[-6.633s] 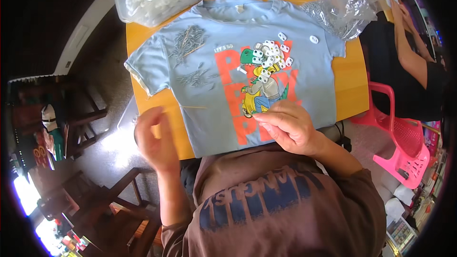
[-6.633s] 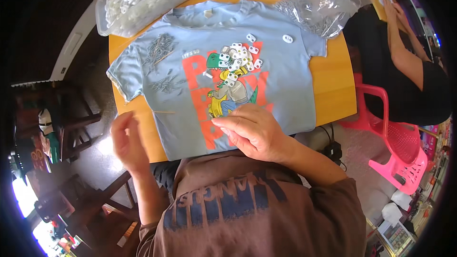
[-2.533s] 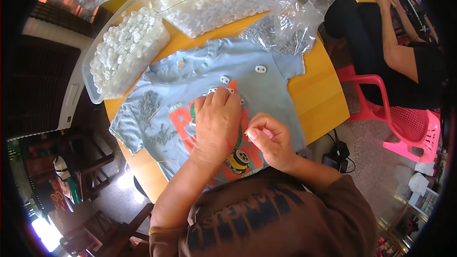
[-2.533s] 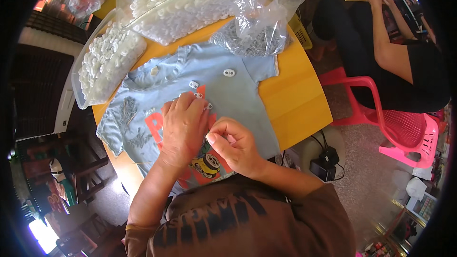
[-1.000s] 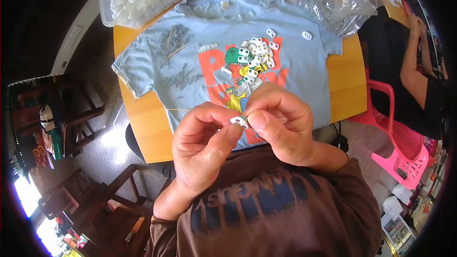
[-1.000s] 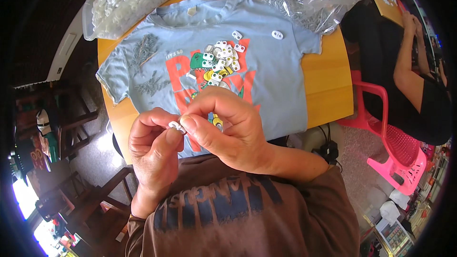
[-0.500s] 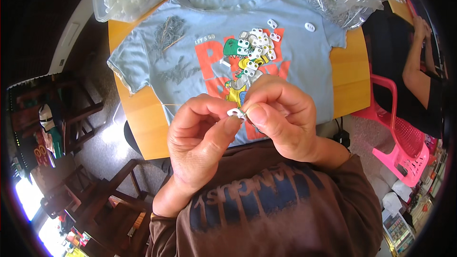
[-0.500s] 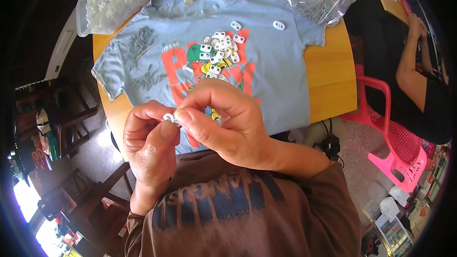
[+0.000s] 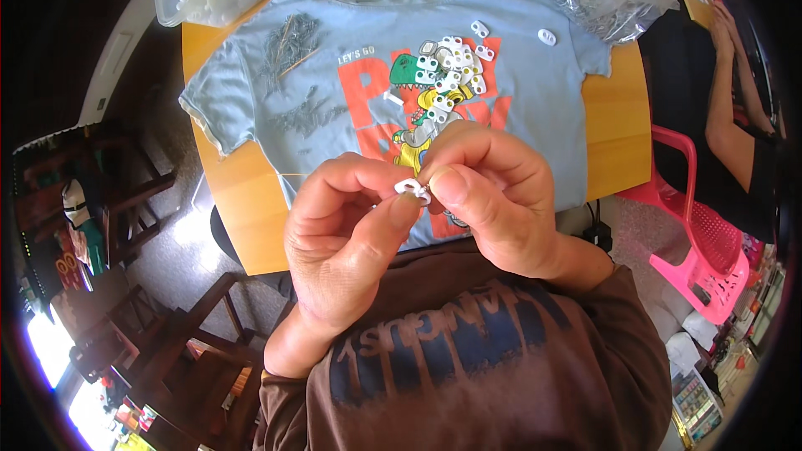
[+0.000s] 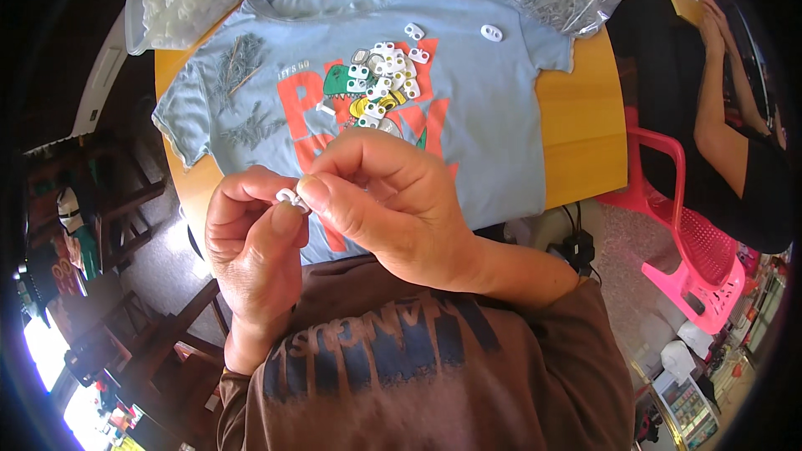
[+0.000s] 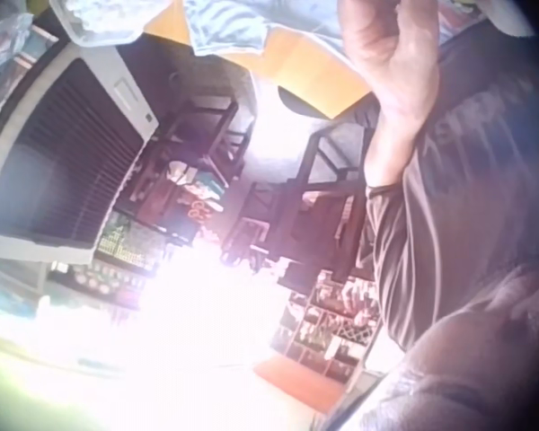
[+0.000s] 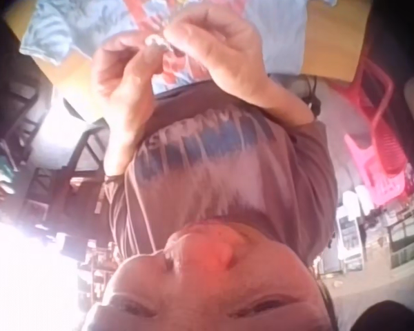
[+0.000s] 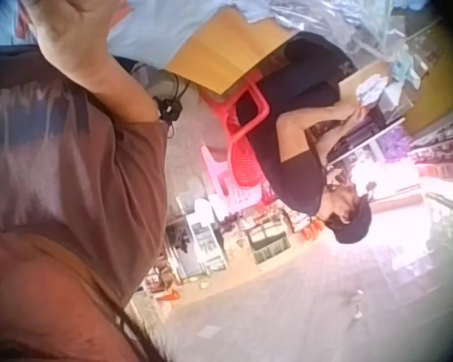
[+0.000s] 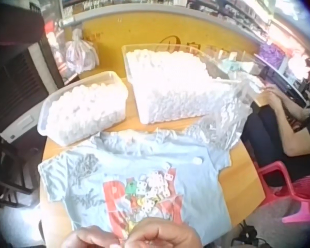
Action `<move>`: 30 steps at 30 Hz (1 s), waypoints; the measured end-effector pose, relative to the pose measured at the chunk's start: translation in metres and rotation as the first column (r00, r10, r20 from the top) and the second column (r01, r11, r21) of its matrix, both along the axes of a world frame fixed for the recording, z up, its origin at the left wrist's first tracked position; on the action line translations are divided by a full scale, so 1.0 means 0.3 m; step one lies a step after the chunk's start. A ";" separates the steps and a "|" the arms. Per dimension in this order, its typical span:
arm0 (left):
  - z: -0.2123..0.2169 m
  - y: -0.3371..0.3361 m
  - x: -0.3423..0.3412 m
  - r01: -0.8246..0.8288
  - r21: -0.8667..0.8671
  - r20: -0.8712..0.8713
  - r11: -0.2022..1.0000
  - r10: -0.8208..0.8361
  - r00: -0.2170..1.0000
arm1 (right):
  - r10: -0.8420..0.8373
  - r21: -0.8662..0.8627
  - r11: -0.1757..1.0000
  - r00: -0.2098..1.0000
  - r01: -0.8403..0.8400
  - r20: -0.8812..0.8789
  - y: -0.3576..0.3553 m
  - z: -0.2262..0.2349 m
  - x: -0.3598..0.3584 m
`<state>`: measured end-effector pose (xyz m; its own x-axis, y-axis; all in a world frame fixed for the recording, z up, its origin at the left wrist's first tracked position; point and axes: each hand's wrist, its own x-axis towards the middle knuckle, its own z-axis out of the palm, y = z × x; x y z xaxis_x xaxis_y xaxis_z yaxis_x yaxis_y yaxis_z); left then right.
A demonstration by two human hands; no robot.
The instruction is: The person is manually assembling small white plastic clips by inserting metal fasteners into them on a graphic t-shirt.
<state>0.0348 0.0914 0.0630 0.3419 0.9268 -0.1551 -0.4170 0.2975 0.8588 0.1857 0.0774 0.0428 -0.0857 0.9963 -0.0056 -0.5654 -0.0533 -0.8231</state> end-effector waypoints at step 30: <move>-0.050 -0.027 -0.015 -0.074 -0.151 0.042 0.986 0.081 0.996 | -0.427 0.392 0.904 0.346 0.168 0.835 0.134 -0.038 0.272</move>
